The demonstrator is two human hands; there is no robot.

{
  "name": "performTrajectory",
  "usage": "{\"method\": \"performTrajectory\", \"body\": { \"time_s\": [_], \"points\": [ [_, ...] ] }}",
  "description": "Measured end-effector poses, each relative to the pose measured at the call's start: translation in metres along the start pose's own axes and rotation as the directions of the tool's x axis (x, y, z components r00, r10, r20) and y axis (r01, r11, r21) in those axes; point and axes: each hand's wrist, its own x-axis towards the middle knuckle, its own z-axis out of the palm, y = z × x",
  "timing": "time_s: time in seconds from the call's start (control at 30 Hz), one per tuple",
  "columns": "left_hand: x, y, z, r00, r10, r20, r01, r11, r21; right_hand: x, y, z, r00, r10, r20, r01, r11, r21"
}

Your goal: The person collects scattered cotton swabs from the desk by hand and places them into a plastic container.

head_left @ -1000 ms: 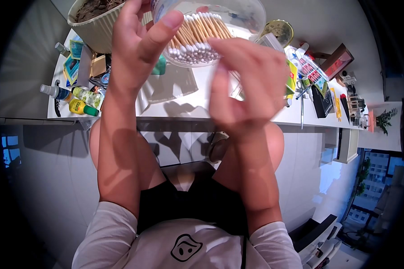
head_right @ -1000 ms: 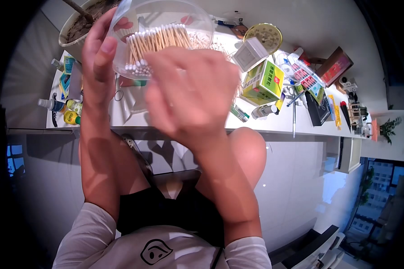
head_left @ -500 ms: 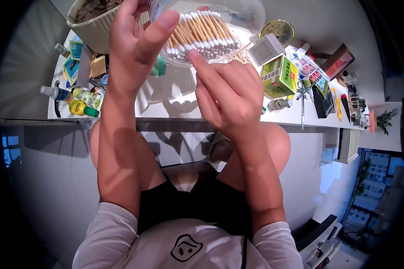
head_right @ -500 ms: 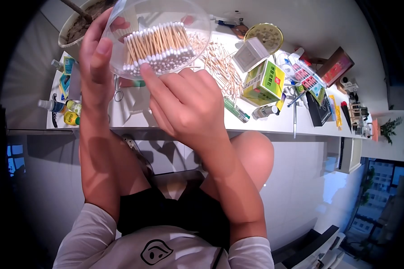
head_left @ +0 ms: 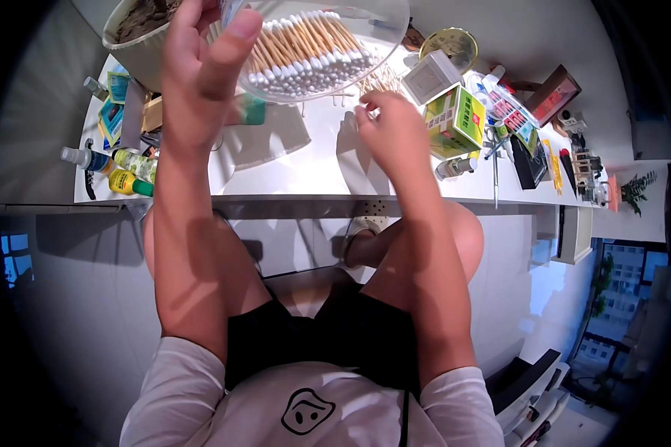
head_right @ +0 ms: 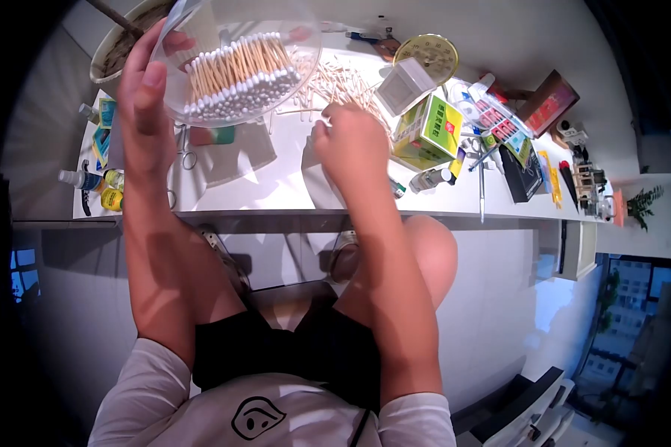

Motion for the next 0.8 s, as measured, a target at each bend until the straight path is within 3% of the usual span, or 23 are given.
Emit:
{"method": "performTrajectory", "body": {
  "time_s": [0.07,0.17,0.23,0.37,0.43,0.63,0.67,0.8],
  "points": [
    [-0.001,0.002,0.000,1.000,-0.020,-0.006,0.020,1.000,-0.008,-0.004,0.004,0.019,0.997,0.036,0.070,-0.029,0.996,-0.090],
    [-0.001,0.003,0.000,0.999,-0.036,-0.002,0.036,0.999,-0.015,-0.005,0.010,0.044,0.999,-0.010,-0.049,0.003,0.992,-0.128],
    [-0.002,0.002,0.001,0.999,-0.036,-0.001,0.036,0.999,-0.014,-0.002,0.014,0.054,0.975,-0.136,-0.173,0.103,0.977,-0.184],
    [0.000,-0.004,0.001,1.000,0.009,0.013,-0.009,1.000,0.029,0.007,0.015,0.066,0.983,-0.074,-0.168,0.033,0.971,-0.235],
    [0.000,-0.004,0.001,1.000,-0.001,0.021,0.000,0.999,0.035,0.008,0.014,0.070,0.992,-0.046,-0.116,-0.008,0.905,-0.426],
    [0.002,-0.004,-0.001,1.000,0.000,-0.006,0.000,1.000,0.011,0.016,0.013,0.033,0.983,-0.075,-0.166,0.015,0.943,-0.334],
    [0.002,-0.004,-0.002,1.000,0.000,-0.011,0.000,1.000,0.012,0.019,0.005,0.017,0.987,0.019,-0.158,-0.073,0.938,-0.340],
    [0.002,-0.003,-0.001,1.000,-0.015,0.004,0.015,1.000,-0.015,0.018,-0.007,-0.033,0.968,0.098,-0.232,-0.155,0.958,-0.243]
  ]
}}
